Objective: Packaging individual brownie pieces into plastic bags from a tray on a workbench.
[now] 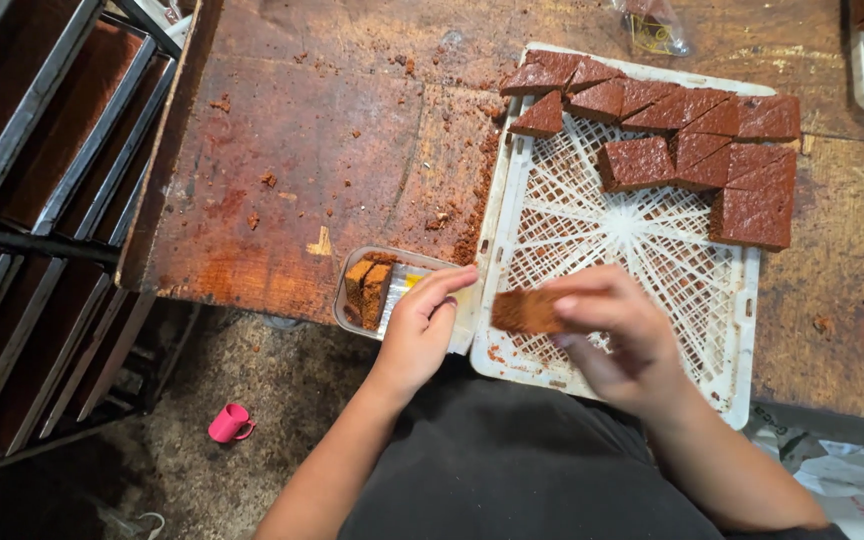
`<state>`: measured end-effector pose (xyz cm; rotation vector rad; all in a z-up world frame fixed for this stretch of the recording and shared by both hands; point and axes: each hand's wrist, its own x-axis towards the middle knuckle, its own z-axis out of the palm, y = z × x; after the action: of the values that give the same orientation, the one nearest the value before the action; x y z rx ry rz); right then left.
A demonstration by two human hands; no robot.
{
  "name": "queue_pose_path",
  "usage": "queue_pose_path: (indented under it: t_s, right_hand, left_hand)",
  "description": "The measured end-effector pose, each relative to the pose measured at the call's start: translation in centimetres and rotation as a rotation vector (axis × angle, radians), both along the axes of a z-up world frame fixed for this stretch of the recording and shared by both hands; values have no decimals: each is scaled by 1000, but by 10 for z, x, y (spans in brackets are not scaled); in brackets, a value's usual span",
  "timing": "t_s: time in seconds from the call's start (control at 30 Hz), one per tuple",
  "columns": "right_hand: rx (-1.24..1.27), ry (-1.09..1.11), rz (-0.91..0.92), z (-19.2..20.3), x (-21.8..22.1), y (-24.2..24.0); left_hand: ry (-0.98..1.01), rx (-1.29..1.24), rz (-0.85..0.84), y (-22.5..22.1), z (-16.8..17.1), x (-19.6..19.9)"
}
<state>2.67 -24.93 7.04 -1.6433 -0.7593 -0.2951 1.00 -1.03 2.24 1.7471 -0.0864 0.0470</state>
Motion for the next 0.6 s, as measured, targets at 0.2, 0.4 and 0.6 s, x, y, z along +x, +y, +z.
queue_pose_path:
  t_s: [0.2, 0.4, 0.6]
  right_hand:
    - [-449, 88, 26, 14, -1, 42]
    - [-132, 372, -111, -40, 27, 5]
    - [-650, 328, -312, 52, 68, -9]
  left_hand:
    - [-181, 364, -129, -4, 44, 8]
    - [-587, 275, -339, -40, 52, -14]
    - [-243, 456, -103, -4, 5, -3]
